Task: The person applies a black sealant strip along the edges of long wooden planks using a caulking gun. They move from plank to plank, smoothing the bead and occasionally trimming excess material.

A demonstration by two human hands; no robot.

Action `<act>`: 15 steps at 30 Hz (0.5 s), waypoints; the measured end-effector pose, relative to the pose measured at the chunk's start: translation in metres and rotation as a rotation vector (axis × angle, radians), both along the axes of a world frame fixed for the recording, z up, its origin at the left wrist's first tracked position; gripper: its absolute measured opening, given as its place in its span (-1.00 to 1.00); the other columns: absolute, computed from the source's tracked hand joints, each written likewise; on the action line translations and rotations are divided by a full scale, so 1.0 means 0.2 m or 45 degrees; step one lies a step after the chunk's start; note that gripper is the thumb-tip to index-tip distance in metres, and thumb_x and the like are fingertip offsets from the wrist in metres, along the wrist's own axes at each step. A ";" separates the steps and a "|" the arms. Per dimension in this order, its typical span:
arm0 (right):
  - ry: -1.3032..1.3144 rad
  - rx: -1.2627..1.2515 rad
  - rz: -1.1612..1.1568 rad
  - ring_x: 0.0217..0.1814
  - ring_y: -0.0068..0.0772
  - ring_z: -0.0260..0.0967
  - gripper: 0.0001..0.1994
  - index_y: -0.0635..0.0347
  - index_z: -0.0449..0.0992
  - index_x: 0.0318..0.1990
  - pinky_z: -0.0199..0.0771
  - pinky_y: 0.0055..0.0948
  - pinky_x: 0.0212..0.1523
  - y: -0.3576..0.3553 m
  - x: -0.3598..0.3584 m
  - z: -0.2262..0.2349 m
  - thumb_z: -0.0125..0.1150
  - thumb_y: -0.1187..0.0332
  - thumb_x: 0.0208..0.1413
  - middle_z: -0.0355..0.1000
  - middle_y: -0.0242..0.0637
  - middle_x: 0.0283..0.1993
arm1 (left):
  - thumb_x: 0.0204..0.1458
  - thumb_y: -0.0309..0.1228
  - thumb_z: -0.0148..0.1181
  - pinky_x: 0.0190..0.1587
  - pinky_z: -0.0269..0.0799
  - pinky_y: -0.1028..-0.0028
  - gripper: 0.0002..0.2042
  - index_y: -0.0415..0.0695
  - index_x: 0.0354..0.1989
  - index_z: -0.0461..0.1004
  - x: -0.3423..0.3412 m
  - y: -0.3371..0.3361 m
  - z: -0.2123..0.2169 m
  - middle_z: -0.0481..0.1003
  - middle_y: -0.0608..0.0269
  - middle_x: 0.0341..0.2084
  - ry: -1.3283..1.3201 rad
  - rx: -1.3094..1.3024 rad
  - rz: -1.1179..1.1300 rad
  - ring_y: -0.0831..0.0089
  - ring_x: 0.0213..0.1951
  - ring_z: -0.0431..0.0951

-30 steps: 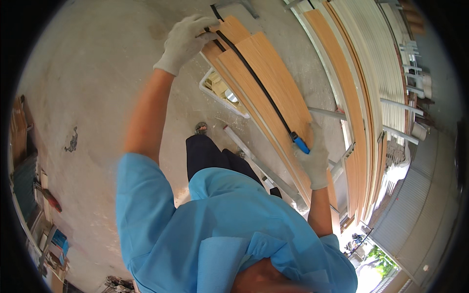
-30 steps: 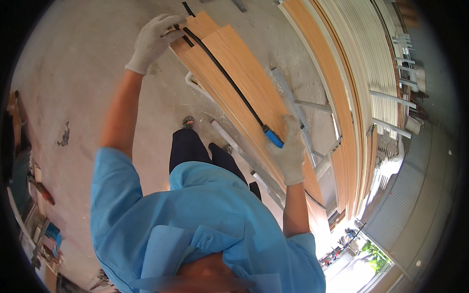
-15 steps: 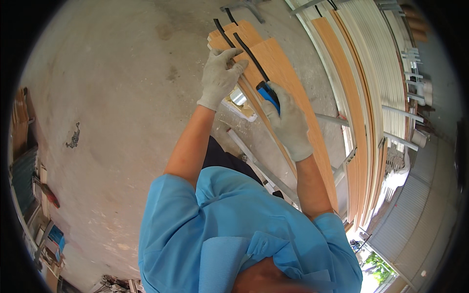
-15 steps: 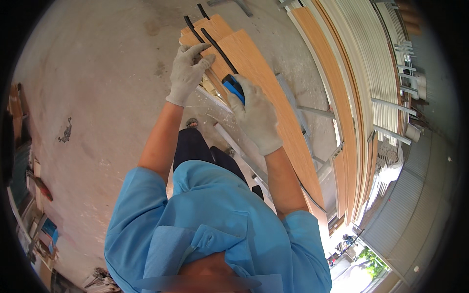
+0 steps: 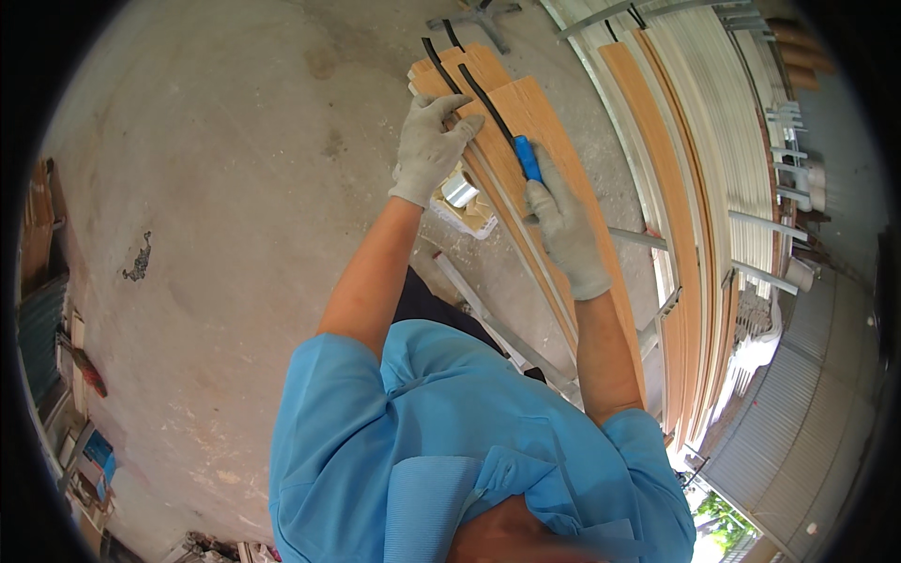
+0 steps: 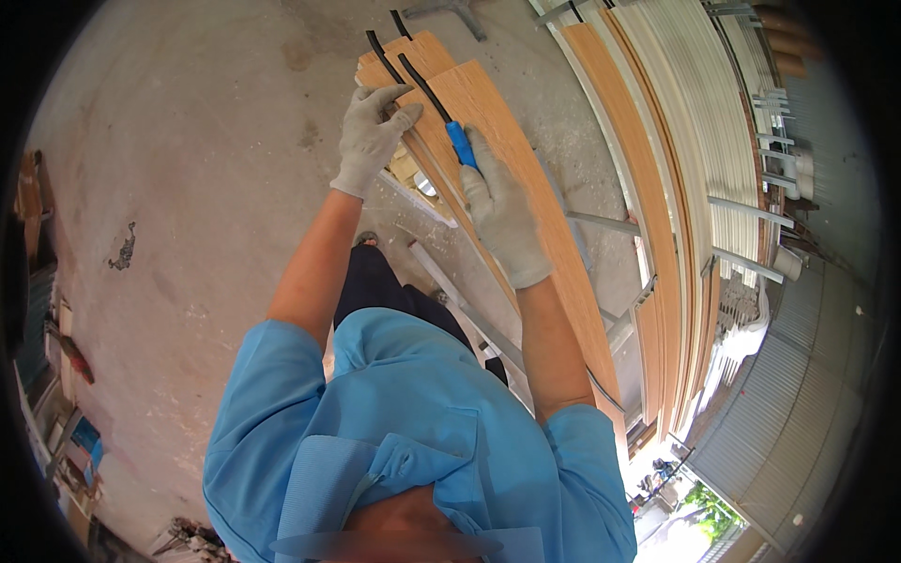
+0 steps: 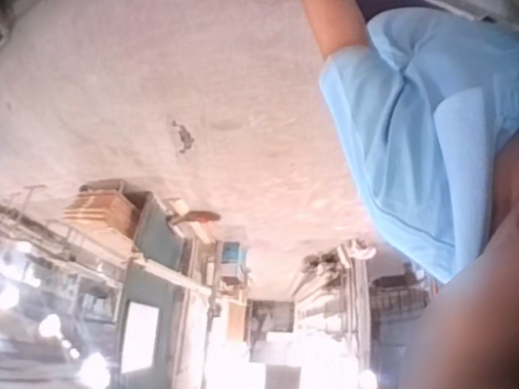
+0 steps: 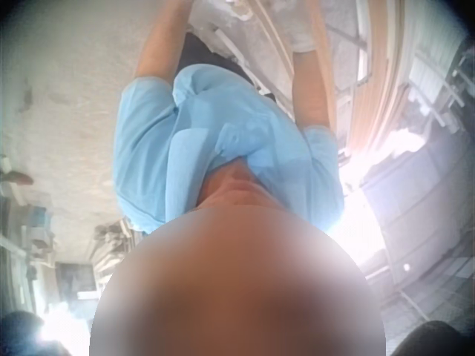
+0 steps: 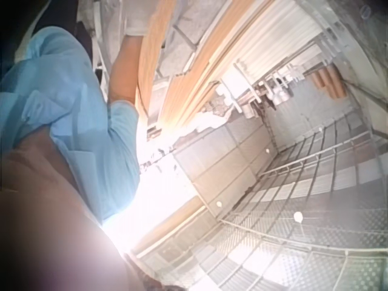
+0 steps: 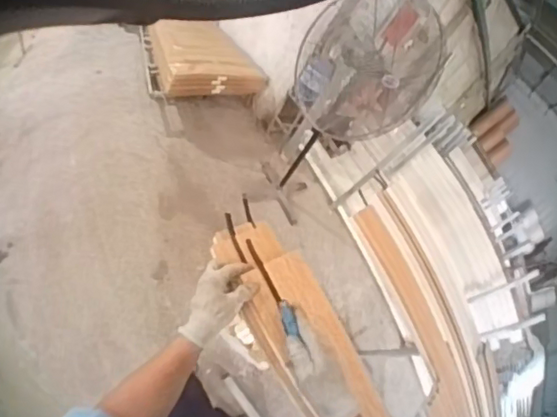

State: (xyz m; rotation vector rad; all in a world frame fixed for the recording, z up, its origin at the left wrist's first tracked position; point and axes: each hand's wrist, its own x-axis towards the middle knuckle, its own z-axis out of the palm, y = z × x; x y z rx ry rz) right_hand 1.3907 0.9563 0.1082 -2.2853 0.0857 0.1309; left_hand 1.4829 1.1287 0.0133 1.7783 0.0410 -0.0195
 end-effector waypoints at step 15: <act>0.041 -0.743 0.106 -0.08 0.21 0.55 -0.58 0.01 0.43 0.30 0.52 0.05 -0.04 0.29 0.33 -0.02 0.08 0.20 0.33 0.56 0.16 -0.11 | 0.18 -0.31 0.26 0.02 0.48 0.35 -0.67 -0.24 0.03 0.63 0.04 0.03 -0.09 0.52 0.07 -0.10 -0.112 0.093 -0.025 0.25 -0.06 0.58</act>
